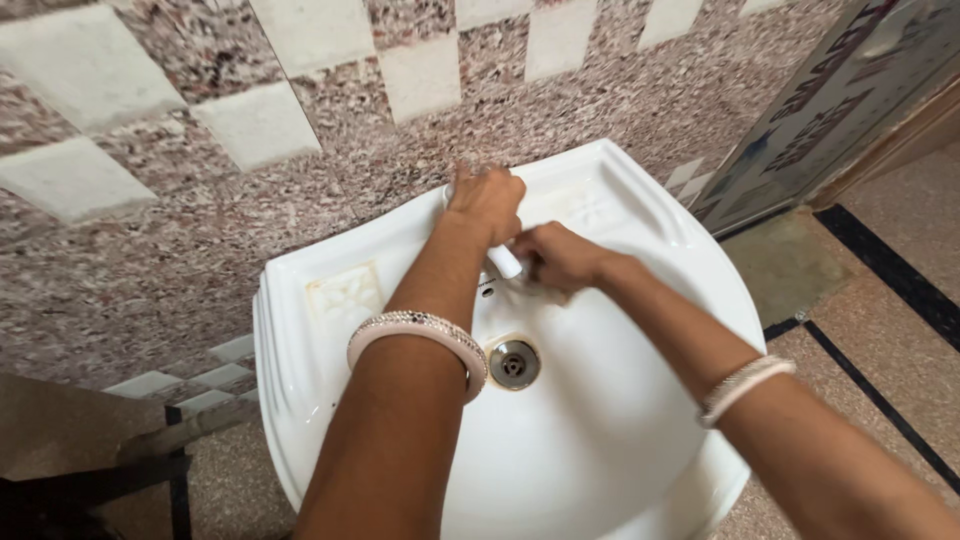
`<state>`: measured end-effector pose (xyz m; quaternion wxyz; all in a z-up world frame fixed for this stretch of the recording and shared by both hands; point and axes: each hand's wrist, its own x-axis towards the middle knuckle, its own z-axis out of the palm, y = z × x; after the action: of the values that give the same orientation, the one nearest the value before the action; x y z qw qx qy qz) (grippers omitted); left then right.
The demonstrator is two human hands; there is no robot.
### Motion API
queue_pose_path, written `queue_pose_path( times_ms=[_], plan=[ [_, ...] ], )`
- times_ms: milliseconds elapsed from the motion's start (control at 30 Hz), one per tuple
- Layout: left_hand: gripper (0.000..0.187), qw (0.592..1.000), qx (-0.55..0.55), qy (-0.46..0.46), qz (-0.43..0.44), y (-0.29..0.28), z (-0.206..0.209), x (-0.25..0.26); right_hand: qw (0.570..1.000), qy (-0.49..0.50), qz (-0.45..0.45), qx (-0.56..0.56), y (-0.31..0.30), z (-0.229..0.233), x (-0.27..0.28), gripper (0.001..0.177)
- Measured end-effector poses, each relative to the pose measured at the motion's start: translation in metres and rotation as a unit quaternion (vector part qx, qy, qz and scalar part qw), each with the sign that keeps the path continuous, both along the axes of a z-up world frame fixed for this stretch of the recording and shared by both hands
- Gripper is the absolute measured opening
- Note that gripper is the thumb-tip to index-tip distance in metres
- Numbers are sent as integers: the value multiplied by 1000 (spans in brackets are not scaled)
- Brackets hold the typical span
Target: The person scrubs a white pedestal sink with a cloth, focusing on the basin, faucet, and surrounding surfaces. The person repeatedly wipes and rinses the cloth while cleaning different parts of the sink.
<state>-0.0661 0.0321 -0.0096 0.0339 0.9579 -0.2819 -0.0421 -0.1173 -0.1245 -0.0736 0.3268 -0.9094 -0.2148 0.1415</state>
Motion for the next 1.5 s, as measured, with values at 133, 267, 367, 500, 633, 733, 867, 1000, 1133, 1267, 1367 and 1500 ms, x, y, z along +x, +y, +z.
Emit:
queue_pose_path(
  times_ms=[133,267,367,500,633,733,867,1000,1133,1267,1367,1500],
  plan=[
    [31,1000,-6,11,-12,-11,7,-4,979,9,-201,11,-44,21,-8,34],
    [30,1000,-14,6,-7,-12,2,-7,919,-195,-342,-4,-51,-8,-13,21],
    [31,1000,-12,5,-1,-5,-3,-14,911,-246,-330,-8,-17,-42,-10,37],
    [47,997,-70,-12,19,7,-1,-30,903,-246,-345,75,40,-68,-20,41],
    [82,987,-143,-27,73,24,1,-36,863,-207,-398,233,92,-75,-43,44],
    [100,976,-173,7,130,36,-8,-38,803,-120,-474,341,118,-77,-50,42],
    [106,955,-247,43,161,49,-20,-41,670,-61,-444,592,139,-77,-48,45],
    [107,930,-323,47,169,62,-23,-49,637,66,-434,633,160,-74,-62,39],
    [96,926,-282,101,229,78,-14,-48,723,56,-435,533,181,-54,-76,40],
    [74,928,-213,170,256,97,-8,-47,823,-159,-372,399,185,-35,-72,53],
    [59,930,-164,208,255,111,-3,-46,916,-178,-316,168,182,-37,-59,77],
    [50,944,-147,205,213,122,4,-38,928,-286,-237,18,176,-63,-35,78]
  ],
)
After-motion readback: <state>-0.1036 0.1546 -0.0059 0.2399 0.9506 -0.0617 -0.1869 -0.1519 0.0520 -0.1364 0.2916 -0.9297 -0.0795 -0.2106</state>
